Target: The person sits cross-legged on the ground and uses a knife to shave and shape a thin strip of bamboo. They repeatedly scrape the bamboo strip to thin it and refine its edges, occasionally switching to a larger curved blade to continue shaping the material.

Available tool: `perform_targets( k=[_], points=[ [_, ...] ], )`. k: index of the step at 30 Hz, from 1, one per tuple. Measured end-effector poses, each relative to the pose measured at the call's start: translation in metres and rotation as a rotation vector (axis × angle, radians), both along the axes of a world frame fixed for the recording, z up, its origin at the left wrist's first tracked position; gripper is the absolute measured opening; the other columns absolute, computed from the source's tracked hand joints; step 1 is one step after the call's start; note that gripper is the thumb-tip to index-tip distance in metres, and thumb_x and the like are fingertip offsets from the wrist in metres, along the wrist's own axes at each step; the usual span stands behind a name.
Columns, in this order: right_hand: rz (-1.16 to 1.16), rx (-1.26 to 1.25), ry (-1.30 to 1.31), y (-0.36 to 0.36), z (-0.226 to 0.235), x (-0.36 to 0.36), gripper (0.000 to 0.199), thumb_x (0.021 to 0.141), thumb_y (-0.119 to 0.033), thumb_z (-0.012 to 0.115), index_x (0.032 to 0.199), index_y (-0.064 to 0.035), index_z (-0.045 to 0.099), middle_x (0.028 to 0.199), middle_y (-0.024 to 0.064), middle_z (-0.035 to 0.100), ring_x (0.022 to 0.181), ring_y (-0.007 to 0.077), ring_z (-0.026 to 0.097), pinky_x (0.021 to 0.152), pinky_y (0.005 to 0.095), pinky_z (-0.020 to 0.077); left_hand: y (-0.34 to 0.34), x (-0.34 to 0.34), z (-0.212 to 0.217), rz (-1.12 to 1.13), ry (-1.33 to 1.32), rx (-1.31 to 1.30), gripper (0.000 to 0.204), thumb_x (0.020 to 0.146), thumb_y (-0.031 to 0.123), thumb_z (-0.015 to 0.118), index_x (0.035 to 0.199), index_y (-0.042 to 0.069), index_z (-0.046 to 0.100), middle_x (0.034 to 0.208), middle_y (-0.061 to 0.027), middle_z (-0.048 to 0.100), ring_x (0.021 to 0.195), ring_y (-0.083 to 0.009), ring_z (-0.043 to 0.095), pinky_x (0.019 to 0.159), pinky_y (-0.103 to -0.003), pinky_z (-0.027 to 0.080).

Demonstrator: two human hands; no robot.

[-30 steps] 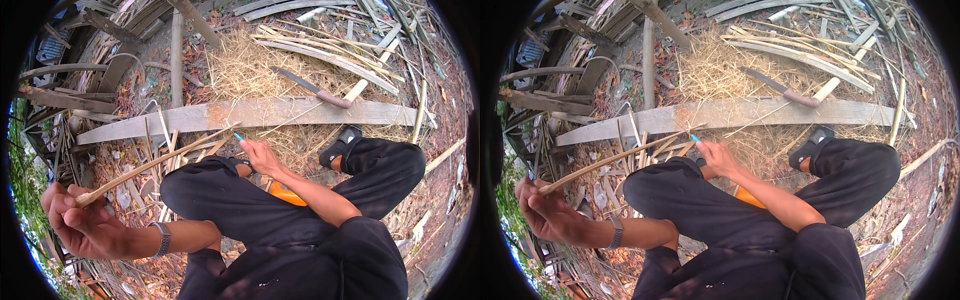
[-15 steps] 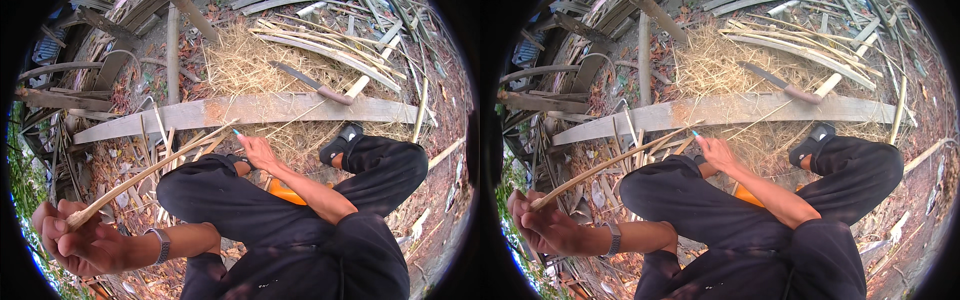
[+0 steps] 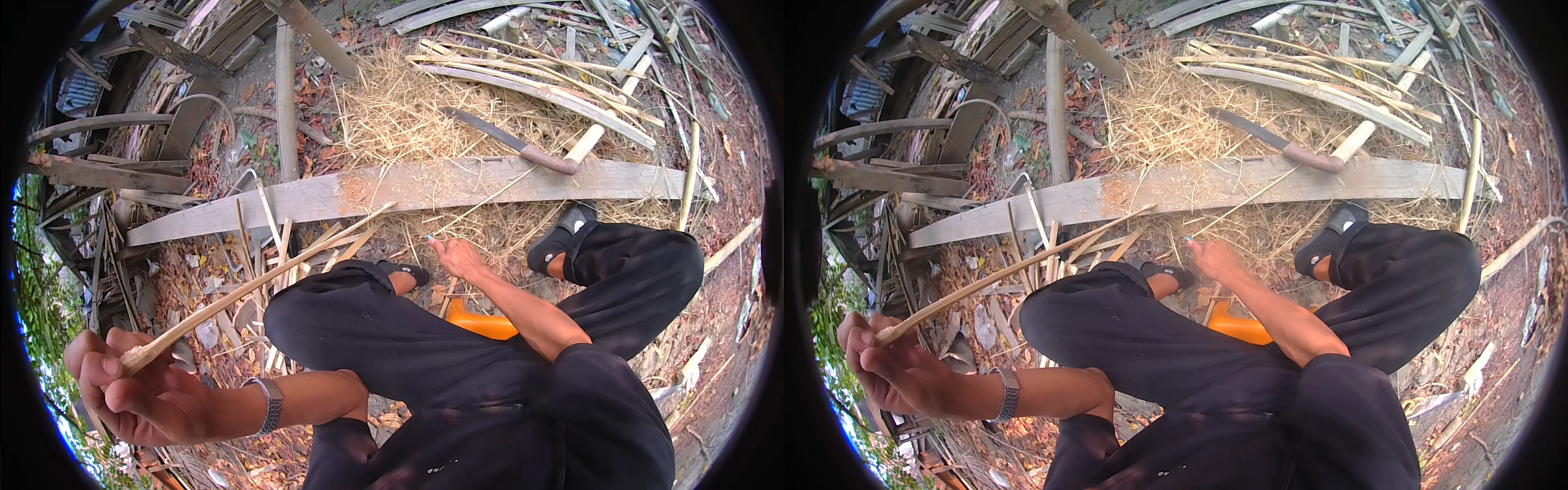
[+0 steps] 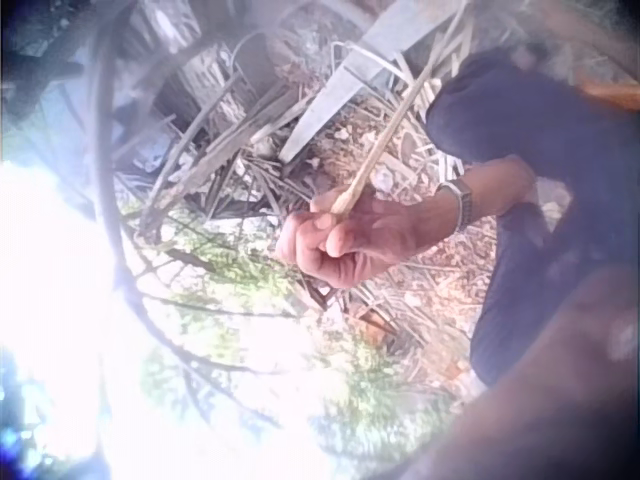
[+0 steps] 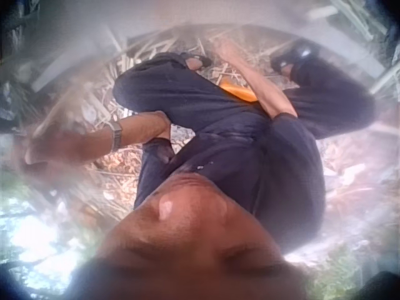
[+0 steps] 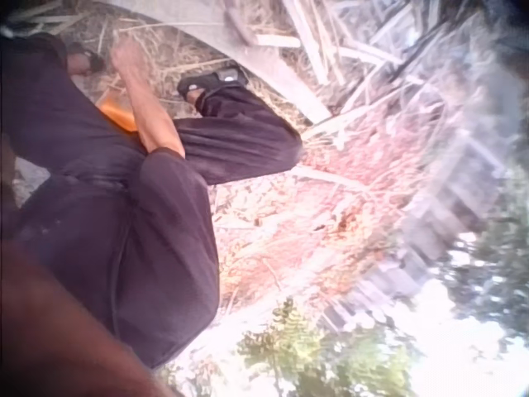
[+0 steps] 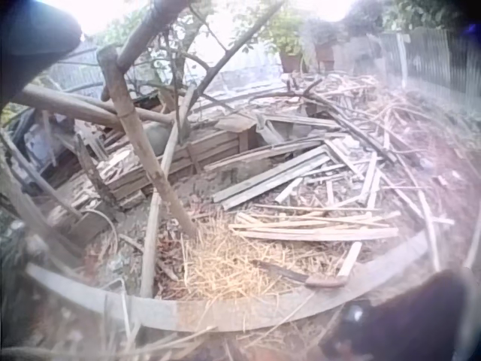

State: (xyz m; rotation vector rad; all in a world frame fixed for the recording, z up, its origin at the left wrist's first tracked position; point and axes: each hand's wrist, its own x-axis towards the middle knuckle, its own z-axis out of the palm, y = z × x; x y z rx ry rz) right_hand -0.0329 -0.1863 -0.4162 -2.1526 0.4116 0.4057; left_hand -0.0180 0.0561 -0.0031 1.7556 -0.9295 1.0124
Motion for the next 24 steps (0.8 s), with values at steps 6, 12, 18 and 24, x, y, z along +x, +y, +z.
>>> perform_targets(
  k=[6, 12, 18, 24],
  points=[
    [-0.084, 0.195, -0.225, 0.030, 0.079, 0.019, 0.072, 0.098, -0.054, 0.032, 0.072, 0.0057, 0.061, 0.061, 0.0276, 0.056, 0.065, 0.0407, 0.059, 0.068, 0.0507, 0.0471, 0.015, 0.000, -0.001, -0.028, 0.110, -0.088, 0.034, 0.098, 0.025, 0.054, 0.107, -0.007, 0.058, 0.113, -0.0140, 0.055, 0.073, -0.0137, 0.056, 0.057, -0.022, 0.046],
    [-0.089, 0.017, -0.006, 0.020, 0.032, 0.025, 0.072, 0.096, -0.055, 0.033, 0.070, 0.0070, 0.058, 0.056, 0.0256, 0.053, 0.054, 0.0394, 0.053, 0.060, 0.0495, 0.0437, 0.015, 0.000, 0.002, 0.008, 0.046, -0.012, 0.034, 0.098, 0.025, 0.053, 0.106, -0.007, 0.058, 0.117, -0.0152, 0.054, 0.077, -0.0137, 0.057, 0.060, -0.021, 0.049],
    [-0.096, 0.142, -0.024, 0.033, 0.054, 0.033, 0.070, 0.098, -0.053, 0.032, 0.079, 0.0057, 0.067, 0.071, 0.0290, 0.063, 0.075, 0.0457, 0.063, 0.073, 0.0511, 0.0497, 0.017, -0.004, -0.001, 0.041, 0.121, -0.053, 0.034, 0.098, 0.028, 0.054, 0.105, -0.005, 0.059, 0.117, -0.0158, 0.053, 0.076, -0.0146, 0.055, 0.058, -0.021, 0.046],
    [-0.120, 0.110, -0.126, 0.019, 0.060, 0.024, 0.066, 0.099, -0.049, 0.033, 0.079, 0.0063, 0.063, 0.073, 0.0291, 0.062, 0.075, 0.0455, 0.061, 0.071, 0.0492, 0.0473, 0.013, -0.006, -0.004, 0.004, 0.120, 0.022, 0.036, 0.095, 0.034, 0.058, 0.098, -0.001, 0.059, 0.105, -0.0130, 0.048, 0.063, -0.0105, 0.042, 0.053, -0.019, 0.036]
  ],
)
